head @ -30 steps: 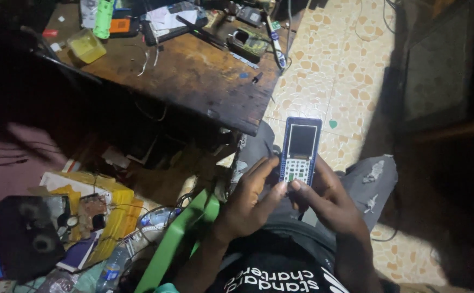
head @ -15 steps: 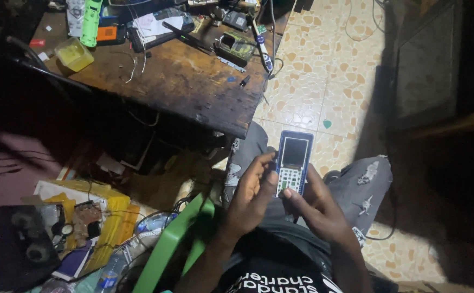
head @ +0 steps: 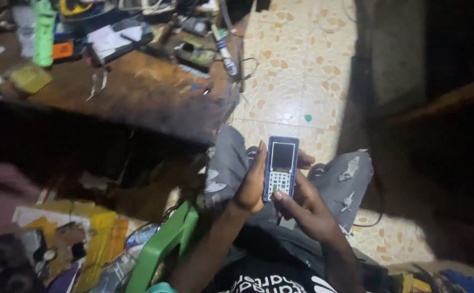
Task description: Assembling and testing a mobile phone by connecting the motherboard to the screen and housing.
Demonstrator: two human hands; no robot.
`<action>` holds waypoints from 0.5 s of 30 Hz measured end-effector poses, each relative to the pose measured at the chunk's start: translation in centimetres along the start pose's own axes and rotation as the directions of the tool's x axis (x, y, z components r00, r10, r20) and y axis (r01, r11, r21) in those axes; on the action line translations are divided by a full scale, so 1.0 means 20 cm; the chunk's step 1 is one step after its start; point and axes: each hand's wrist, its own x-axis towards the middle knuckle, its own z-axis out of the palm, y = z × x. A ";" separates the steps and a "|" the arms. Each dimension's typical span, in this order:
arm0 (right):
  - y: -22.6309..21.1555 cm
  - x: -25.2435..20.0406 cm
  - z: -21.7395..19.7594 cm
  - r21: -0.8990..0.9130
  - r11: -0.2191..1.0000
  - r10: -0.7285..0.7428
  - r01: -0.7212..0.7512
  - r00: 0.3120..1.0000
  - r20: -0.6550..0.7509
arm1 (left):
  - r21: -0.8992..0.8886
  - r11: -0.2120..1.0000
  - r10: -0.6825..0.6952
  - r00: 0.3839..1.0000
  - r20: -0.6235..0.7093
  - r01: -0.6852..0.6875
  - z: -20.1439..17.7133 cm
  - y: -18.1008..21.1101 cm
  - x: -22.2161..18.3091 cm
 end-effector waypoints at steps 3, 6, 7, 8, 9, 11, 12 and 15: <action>0.06 -0.03 -0.07 -0.035 0.998 0.042 -0.048 0.988 -0.150 | -0.092 0.992 -0.087 0.996 -0.031 0.084 -0.05 -0.14 0.11; 0.12 -0.03 -0.17 -0.108 0.992 0.023 -0.061 0.945 -0.327 | -0.162 0.972 -0.182 0.982 -0.052 0.171 -0.05 -0.27 0.24; 0.14 -0.05 -0.19 -0.138 0.989 -0.014 -0.044 0.918 -0.396 | -0.112 0.969 -0.229 0.969 -0.091 0.218 -0.03 -0.31 0.28; 0.16 -0.03 -0.26 -0.135 0.990 -0.015 -0.050 0.898 -0.439 | -0.115 0.959 -0.266 0.962 -0.061 0.257 -0.01 -0.34 0.34; 0.18 -0.03 -0.30 -0.104 0.994 -0.022 -0.025 0.904 -0.427 | -0.116 0.958 -0.271 0.961 -0.056 0.263 0.02 -0.35 0.38; 0.14 -0.07 -0.44 -0.062 0.998 -0.038 0.010 0.881 -0.471 | -0.104 0.941 -0.326 0.945 -0.016 0.323 0.12 -0.40 0.48; 0.09 -0.10 -0.51 -0.150 0.987 -0.021 -0.063 0.865 -0.501 | -0.001 0.943 -0.333 0.940 -0.075 0.334 0.19 -0.42 0.53; -0.18 -0.13 -0.63 -0.278 0.952 -0.079 -0.130 0.770 -0.633 | 0.143 0.934 -0.322 0.944 -0.067 0.328 0.34 -0.50 0.65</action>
